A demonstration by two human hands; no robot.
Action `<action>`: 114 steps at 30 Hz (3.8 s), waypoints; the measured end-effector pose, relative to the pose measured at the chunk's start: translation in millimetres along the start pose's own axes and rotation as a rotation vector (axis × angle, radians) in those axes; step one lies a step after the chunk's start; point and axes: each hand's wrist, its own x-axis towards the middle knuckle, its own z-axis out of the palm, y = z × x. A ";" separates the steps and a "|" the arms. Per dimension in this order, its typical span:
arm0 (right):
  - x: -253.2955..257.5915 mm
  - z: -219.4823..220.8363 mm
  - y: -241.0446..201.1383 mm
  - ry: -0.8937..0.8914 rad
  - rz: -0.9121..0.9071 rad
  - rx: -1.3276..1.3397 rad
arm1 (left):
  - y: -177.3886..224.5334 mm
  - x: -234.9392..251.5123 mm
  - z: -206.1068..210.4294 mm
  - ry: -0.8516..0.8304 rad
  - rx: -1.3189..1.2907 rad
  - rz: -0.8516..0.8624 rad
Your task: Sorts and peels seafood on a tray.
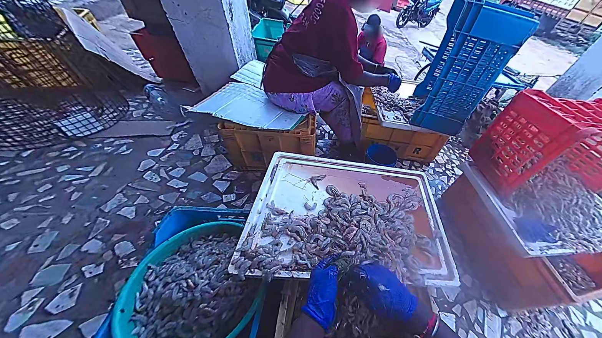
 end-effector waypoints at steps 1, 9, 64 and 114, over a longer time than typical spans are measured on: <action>1.5 0.4 -3.2 -0.012 0.003 0.034 | 0.8 1.9 -3.1 -0.001 -0.007 -0.009; 10.2 -19.2 -0.9 -0.293 0.475 -0.046 | 21.3 -4.3 -5.9 0.069 0.059 -0.005; 133.5 36.7 10.2 -0.075 0.747 0.579 | 81.8 26.6 -132.2 0.428 -0.284 0.547; 127.9 55.5 -32.4 -0.558 0.205 -0.513 | 179.2 -42.4 -105.5 0.366 -0.071 0.188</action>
